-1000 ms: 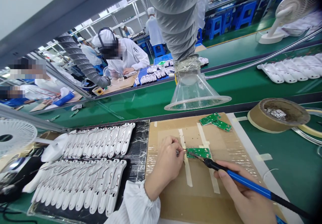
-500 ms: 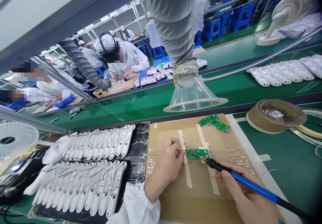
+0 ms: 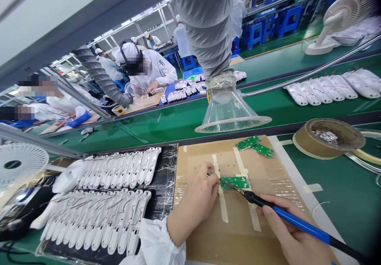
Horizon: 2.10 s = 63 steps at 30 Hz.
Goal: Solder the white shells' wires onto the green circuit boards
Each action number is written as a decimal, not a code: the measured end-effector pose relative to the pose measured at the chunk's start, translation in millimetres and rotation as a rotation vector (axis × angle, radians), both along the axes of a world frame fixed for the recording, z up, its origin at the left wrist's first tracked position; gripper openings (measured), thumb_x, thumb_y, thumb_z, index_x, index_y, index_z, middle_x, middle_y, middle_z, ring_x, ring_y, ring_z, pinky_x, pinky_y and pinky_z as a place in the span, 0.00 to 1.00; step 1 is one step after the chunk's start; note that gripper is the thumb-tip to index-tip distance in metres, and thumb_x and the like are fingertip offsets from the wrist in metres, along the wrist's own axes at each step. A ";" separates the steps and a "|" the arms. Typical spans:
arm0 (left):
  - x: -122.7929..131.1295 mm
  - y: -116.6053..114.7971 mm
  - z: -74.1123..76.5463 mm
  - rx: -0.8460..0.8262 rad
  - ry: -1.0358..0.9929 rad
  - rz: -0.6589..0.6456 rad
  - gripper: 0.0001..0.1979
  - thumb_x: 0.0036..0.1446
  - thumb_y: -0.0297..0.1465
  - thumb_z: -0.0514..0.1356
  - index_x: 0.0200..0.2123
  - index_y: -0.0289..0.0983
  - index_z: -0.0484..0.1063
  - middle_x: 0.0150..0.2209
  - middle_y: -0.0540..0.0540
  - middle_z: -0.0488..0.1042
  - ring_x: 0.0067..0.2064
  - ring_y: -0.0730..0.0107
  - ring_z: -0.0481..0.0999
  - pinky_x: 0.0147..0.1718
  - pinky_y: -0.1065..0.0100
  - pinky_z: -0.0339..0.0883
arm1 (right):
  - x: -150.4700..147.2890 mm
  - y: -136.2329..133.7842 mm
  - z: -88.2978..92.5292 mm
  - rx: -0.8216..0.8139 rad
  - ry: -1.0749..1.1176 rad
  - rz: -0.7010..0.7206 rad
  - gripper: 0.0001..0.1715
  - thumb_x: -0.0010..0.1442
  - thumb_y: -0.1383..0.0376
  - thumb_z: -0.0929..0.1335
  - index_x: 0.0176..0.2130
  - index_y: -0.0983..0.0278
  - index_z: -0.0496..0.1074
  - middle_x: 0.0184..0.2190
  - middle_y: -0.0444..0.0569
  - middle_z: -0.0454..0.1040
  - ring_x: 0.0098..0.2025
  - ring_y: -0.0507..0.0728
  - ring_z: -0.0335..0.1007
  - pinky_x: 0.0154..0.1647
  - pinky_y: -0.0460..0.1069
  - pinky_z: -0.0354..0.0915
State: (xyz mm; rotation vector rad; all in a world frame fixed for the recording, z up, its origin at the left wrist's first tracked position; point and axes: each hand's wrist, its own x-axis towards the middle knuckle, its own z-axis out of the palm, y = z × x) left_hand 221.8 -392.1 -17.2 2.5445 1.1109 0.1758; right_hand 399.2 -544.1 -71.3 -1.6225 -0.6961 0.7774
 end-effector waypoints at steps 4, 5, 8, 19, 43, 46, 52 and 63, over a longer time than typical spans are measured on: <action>-1.3 -0.2 0.4 0.190 0.109 -0.135 0.11 0.67 0.18 0.57 0.34 0.34 0.74 0.54 0.37 0.71 0.48 0.56 0.77 0.47 0.53 0.79 | -6.4 -0.6 5.0 -0.032 0.003 -0.021 0.19 0.67 0.44 0.71 0.46 0.53 0.82 0.39 0.44 0.83 0.40 0.57 0.82 0.35 0.42 0.77; -1.5 -0.1 0.2 0.226 0.131 -0.161 0.11 0.67 0.17 0.57 0.34 0.34 0.74 0.52 0.37 0.72 0.48 0.55 0.77 0.47 0.53 0.79 | -5.5 -0.2 2.5 -0.022 -0.012 -0.018 0.19 0.67 0.45 0.71 0.46 0.53 0.82 0.38 0.45 0.83 0.39 0.57 0.82 0.37 0.42 0.78; -1.7 0.2 -1.1 0.279 0.166 -0.201 0.11 0.65 0.16 0.58 0.33 0.34 0.73 0.50 0.38 0.72 0.49 0.53 0.76 0.47 0.53 0.79 | 2.3 1.6 -8.8 0.078 -0.113 0.024 0.14 0.68 0.49 0.72 0.44 0.54 0.83 0.38 0.45 0.84 0.37 0.56 0.84 0.38 0.41 0.79; -0.8 2.8 -8.5 0.313 0.191 -0.224 0.10 0.63 0.16 0.60 0.34 0.36 0.74 0.48 0.40 0.71 0.48 0.54 0.75 0.47 0.53 0.79 | 8.3 10.0 4.7 0.205 -0.252 0.099 0.06 0.67 0.58 0.73 0.42 0.52 0.83 0.34 0.41 0.85 0.29 0.53 0.85 0.28 0.36 0.74; 0.8 0.9 -1.6 0.303 0.212 -0.209 0.09 0.64 0.17 0.60 0.34 0.35 0.73 0.47 0.40 0.74 0.48 0.54 0.76 0.48 0.52 0.78 | 6.0 -2.8 -12.6 0.107 -0.172 0.018 0.15 0.69 0.50 0.72 0.46 0.55 0.83 0.37 0.47 0.85 0.36 0.58 0.85 0.33 0.42 0.79; -5.3 0.1 4.4 0.241 0.137 -0.131 0.05 0.67 0.22 0.61 0.42 0.37 0.75 0.54 0.39 0.74 0.52 0.52 0.77 0.51 0.49 0.77 | 9.2 -5.0 -16.7 0.092 -0.217 0.019 0.15 0.70 0.49 0.72 0.46 0.55 0.83 0.38 0.47 0.85 0.37 0.58 0.86 0.32 0.41 0.79; -47.9 -10.1 11.6 -0.082 -0.162 0.192 0.18 0.70 0.24 0.56 0.59 0.45 0.70 0.64 0.41 0.68 0.54 0.60 0.79 0.53 0.54 0.79 | 21.2 -6.2 -19.6 0.121 -0.474 0.057 0.12 0.74 0.53 0.69 0.53 0.51 0.79 0.43 0.40 0.86 0.46 0.56 0.86 0.37 0.37 0.78; -44.6 -67.4 -16.9 -0.330 -0.488 0.374 0.31 0.67 0.20 0.55 0.69 0.50 0.60 0.72 0.40 0.59 0.42 0.73 0.81 0.50 0.61 0.82 | -35.7 -3.9 -41.8 0.239 -0.335 0.258 0.16 0.69 0.49 0.70 0.45 0.56 0.82 0.41 0.50 0.85 0.40 0.62 0.85 0.38 0.47 0.80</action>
